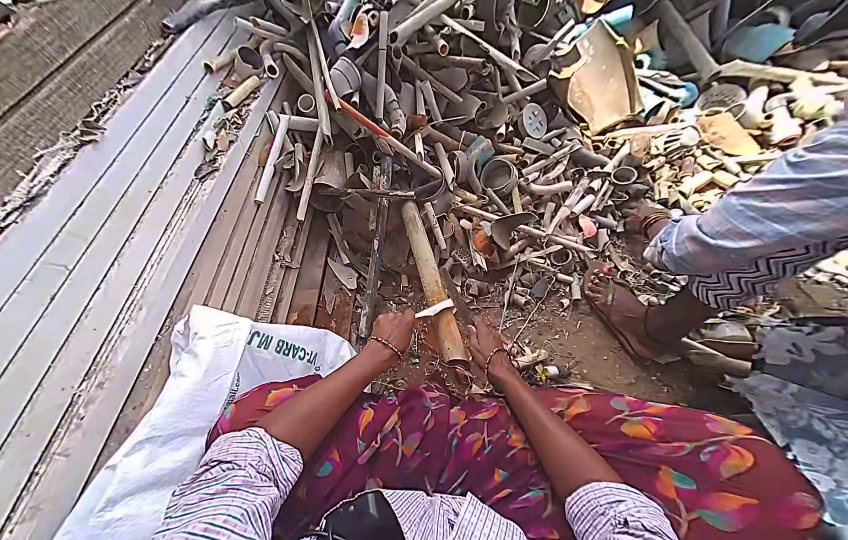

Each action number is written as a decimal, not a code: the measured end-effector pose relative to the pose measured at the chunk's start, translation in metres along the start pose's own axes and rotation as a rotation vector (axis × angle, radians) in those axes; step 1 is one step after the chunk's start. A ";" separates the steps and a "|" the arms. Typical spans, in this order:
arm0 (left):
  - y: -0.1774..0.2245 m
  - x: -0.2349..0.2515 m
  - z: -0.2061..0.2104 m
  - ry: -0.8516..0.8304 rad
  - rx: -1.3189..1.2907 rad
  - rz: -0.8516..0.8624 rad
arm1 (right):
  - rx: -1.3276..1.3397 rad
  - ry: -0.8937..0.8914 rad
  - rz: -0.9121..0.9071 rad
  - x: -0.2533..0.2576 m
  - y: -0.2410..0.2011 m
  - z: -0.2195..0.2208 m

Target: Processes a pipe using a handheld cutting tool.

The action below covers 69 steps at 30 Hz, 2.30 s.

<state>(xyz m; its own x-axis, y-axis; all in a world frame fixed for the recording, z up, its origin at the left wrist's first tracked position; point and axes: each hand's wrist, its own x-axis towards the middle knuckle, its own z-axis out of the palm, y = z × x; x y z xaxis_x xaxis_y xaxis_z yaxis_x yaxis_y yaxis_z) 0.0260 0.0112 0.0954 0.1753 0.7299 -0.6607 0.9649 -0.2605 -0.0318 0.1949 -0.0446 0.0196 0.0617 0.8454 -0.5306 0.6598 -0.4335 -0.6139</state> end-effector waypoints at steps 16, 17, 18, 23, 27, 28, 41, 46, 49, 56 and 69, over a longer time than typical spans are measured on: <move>0.006 -0.004 -0.003 -0.013 0.010 -0.008 | -0.051 -0.053 0.003 -0.011 -0.001 -0.003; 0.006 -0.004 -0.003 -0.011 0.006 -0.009 | -0.047 -0.055 -0.012 -0.012 -0.002 -0.002; 0.006 -0.004 -0.004 -0.005 -0.001 -0.009 | -0.054 -0.064 -0.040 -0.014 -0.003 0.000; 0.005 -0.001 -0.005 -0.009 -0.029 -0.022 | -0.109 -0.073 -0.078 -0.017 -0.006 -0.001; 0.007 -0.001 -0.005 -0.007 -0.028 -0.021 | -0.025 -0.057 -0.012 -0.015 -0.004 -0.003; 0.005 0.000 -0.005 -0.006 -0.037 -0.018 | -0.024 -0.076 -0.048 -0.018 -0.007 0.000; 0.008 0.001 -0.004 -0.033 -0.041 -0.026 | -0.110 -0.096 -0.051 -0.031 -0.017 0.004; 0.011 0.000 -0.006 -0.037 -0.030 -0.030 | -0.068 -0.059 -0.012 -0.026 -0.010 0.002; 0.007 0.003 -0.006 -0.035 -0.050 -0.026 | -0.103 -0.090 -0.071 -0.034 -0.018 0.005; 0.008 0.001 -0.007 -0.029 -0.049 -0.037 | -0.104 -0.074 -0.023 -0.037 -0.023 0.003; 0.008 -0.003 -0.016 -0.028 -0.022 -0.051 | -0.051 0.040 0.122 -0.025 -0.014 -0.010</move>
<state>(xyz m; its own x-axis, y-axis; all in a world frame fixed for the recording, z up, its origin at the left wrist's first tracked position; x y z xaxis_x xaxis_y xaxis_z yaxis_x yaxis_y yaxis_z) 0.0361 0.0167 0.1089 0.1207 0.7242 -0.6790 0.9765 -0.2095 -0.0498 0.1917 -0.0565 0.0479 0.1726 0.7998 -0.5750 0.6828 -0.5179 -0.5154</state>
